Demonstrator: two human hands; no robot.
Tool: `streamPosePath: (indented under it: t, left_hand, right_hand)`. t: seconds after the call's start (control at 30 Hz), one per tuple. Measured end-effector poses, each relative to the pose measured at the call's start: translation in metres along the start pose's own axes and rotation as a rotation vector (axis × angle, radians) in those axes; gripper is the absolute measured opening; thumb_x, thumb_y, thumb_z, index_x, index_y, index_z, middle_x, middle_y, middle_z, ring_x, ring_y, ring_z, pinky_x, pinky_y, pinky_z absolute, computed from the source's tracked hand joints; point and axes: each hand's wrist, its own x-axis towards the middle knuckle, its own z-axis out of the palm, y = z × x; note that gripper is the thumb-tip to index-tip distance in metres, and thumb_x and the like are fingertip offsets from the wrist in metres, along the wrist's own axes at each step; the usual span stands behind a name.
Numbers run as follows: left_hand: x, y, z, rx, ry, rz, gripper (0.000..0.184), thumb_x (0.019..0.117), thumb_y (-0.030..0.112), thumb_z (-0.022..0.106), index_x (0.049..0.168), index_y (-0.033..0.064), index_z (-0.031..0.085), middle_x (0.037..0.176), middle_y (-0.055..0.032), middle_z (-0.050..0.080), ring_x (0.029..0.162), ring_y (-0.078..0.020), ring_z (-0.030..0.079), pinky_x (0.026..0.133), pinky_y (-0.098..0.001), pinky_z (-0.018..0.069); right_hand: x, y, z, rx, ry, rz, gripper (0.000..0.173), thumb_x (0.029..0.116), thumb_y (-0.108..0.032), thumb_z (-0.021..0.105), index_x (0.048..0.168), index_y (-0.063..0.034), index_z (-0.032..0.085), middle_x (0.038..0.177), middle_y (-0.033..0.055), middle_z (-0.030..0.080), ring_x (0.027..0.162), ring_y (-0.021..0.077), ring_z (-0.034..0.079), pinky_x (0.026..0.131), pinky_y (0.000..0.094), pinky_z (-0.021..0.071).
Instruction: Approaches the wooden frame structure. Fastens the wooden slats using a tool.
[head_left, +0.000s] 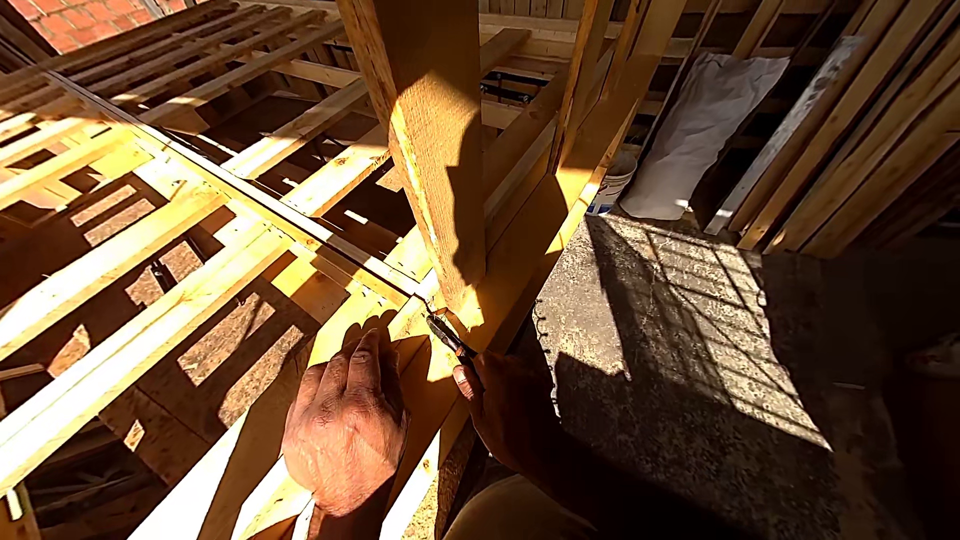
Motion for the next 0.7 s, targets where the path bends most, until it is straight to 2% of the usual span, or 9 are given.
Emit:
streamPosePath:
  t: [0.1,0.17,0.23,0.3,0.37,0.47,0.57,0.63,0.7]
  left_hand:
    - [0.000,-0.001,0.001,-0.004,-0.001,0.001,0.033,0.1027,0.032,0.053,0.114,0.0135,0.078,0.097,-0.0089,0.076,0.088,-0.0310,0.071,0.067,-0.0462,0.0532]
    - [0.000,-0.002,0.001,0.000,0.001,0.010,0.033,0.1025,0.032,0.053,0.115,0.0137,0.078,0.099,-0.0090,0.076,0.089,-0.0318,0.071,0.067,-0.0469,0.0538]
    - [-0.001,-0.003,0.001,0.001,0.006,0.019,0.032,0.1024,0.031,0.053,0.115,0.0139,0.077,0.100,-0.0089,0.076,0.090,-0.0316,0.071,0.067,-0.0470,0.0536]
    - [-0.003,-0.003,0.000,0.002,0.004,0.018,0.032,0.1028,0.030,0.053,0.115,0.0139,0.078,0.098,-0.0084,0.077,0.089,-0.0313,0.072,0.067,-0.0465,0.0538]
    - [0.002,-0.004,0.002,0.010,0.024,0.028,0.032,0.1027,0.031,0.054,0.113,0.0132,0.079,0.095,-0.0084,0.077,0.087,-0.0307,0.072,0.065,-0.0457,0.0537]
    - [0.000,-0.001,0.002,0.000,-0.008,-0.016,0.033,0.1030,0.031,0.052,0.114,0.0137,0.078,0.100,-0.0101,0.076,0.093,-0.0328,0.071,0.069,-0.0487,0.0537]
    - [0.002,0.000,0.001,-0.014,-0.039,-0.005,0.034,0.1044,0.030,0.050,0.120,0.0153,0.076,0.107,-0.0102,0.076,0.097,-0.0331,0.071,0.072,-0.0499,0.0550]
    - [0.000,0.001,0.000,-0.018,-0.044,0.003,0.034,0.1042,0.029,0.050,0.123,0.0159,0.076,0.107,-0.0104,0.076,0.098,-0.0339,0.071,0.074,-0.0505,0.0553]
    - [-0.002,0.000,0.000,-0.018,-0.050,0.013,0.034,0.1044,0.029,0.050,0.125,0.0166,0.074,0.108,-0.0100,0.076,0.099,-0.0332,0.071,0.074,-0.0499,0.0556]
  right_hand:
    - [0.005,-0.001,-0.012,0.274,-0.113,0.124,0.040,0.1075,-0.039,0.046,0.082,-0.0117,0.061,0.062,-0.0014,0.050,0.054,0.0094,0.053,0.051,0.0263,0.0470]
    - [0.011,0.006,-0.016,0.659,-0.264,0.307,0.041,0.1089,-0.041,0.045,0.083,-0.0116,0.059,0.060,-0.0021,0.047,0.050,0.0071,0.048,0.049,0.0232,0.0425]
    - [0.010,0.014,-0.014,1.242,-0.446,0.549,0.040,0.1110,-0.037,0.040,0.086,-0.0074,0.053,0.062,0.0011,0.045,0.049,0.0098,0.050,0.047,0.0235,0.0474]
    - [-0.015,0.018,-0.014,1.577,-0.529,0.604,0.041,0.1115,-0.037,0.036,0.082,-0.0112,0.048,0.059,-0.0012,0.043,0.047,0.0113,0.052,0.047,0.0269,0.0518]
    - [-0.054,0.023,-0.030,1.347,-0.459,0.365,0.038,0.1092,-0.038,0.043,0.086,-0.0117,0.057,0.062,-0.0023,0.050,0.052,0.0071,0.053,0.049,0.0234,0.0484]
    - [-0.061,0.037,-0.054,0.607,-0.162,0.061,0.046,0.1101,-0.046,0.042,0.083,-0.0122,0.058,0.065,-0.0035,0.049,0.054,0.0050,0.047,0.048,0.0234,0.0393]
    - [-0.021,0.034,-0.058,0.114,-0.079,0.065,0.046,0.1068,-0.046,0.044,0.078,-0.0154,0.063,0.070,-0.0025,0.053,0.071,0.0117,0.056,0.066,0.0304,0.0484]
    - [0.001,0.026,-0.052,0.034,-0.157,0.083,0.046,0.1056,-0.046,0.046,0.077,-0.0139,0.064,0.072,0.0003,0.055,0.078,0.0173,0.060,0.075,0.0373,0.0502]
    - [0.012,0.016,-0.043,0.039,-0.244,0.126,0.048,0.1064,-0.048,0.045,0.081,-0.0134,0.065,0.075,0.0018,0.057,0.081,0.0188,0.061,0.076,0.0387,0.0519]
